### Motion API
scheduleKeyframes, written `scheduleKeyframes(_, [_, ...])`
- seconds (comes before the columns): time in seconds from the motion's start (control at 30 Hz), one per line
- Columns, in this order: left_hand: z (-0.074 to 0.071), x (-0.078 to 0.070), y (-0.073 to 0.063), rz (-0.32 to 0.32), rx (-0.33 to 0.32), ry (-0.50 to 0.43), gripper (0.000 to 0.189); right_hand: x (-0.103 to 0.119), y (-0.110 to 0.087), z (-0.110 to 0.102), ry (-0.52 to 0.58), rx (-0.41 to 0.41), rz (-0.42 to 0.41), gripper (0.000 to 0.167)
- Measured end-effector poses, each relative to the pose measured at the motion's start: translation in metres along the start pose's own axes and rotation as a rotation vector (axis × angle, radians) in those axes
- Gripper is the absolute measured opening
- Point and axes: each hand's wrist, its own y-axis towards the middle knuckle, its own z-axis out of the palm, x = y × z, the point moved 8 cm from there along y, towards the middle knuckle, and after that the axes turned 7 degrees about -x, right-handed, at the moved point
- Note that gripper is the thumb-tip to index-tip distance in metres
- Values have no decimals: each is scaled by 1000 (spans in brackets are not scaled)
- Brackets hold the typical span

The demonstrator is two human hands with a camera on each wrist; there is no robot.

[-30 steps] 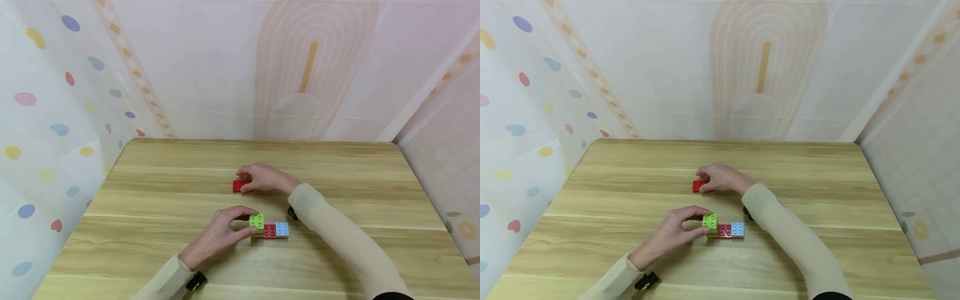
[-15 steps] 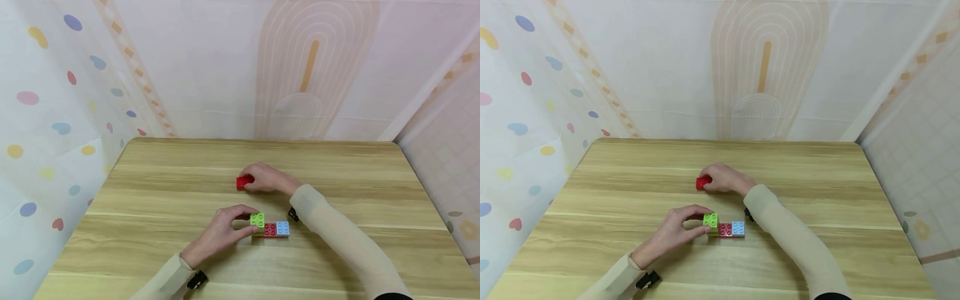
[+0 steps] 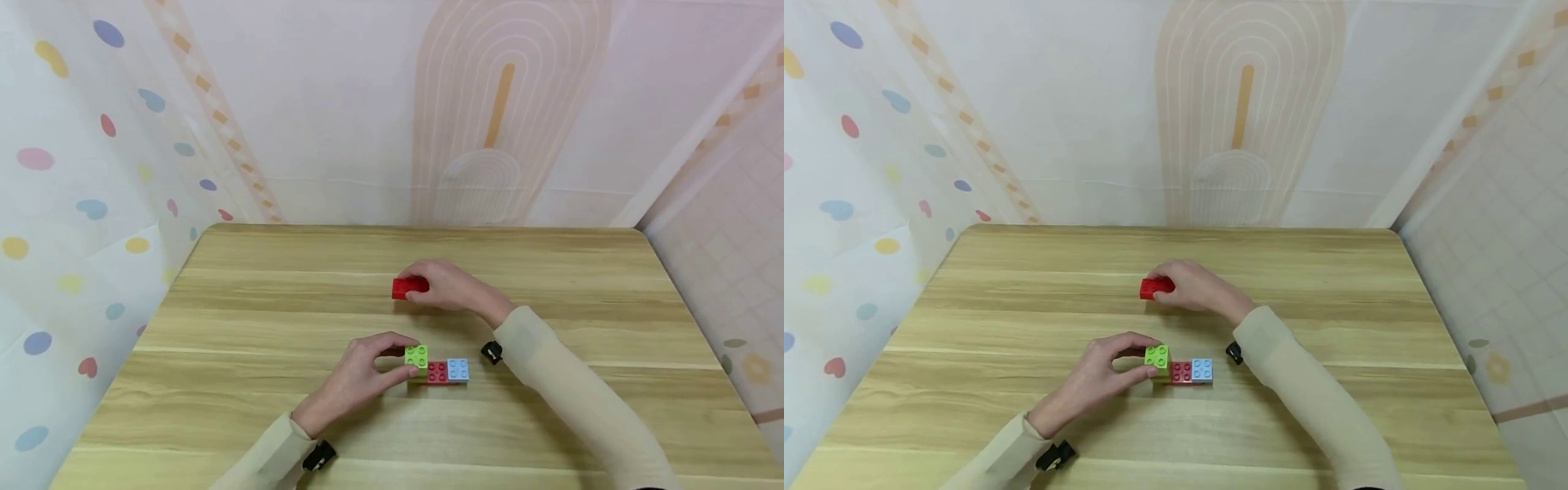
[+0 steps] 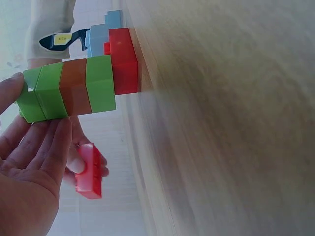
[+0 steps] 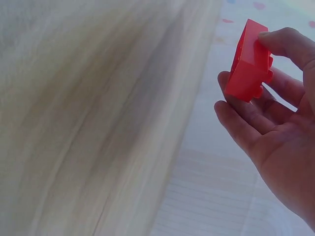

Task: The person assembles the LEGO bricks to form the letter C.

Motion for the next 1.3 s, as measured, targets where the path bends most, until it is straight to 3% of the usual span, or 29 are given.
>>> scheduleKeyframes(0.53, [3,0,1,-9,0,-3,33,11,-38,-26,32,-144,-41,38])
scheduleKeyframes(1.3, [1,1,3,38,-24,-10,35,29,-74,-37,40,-191,-95,40])
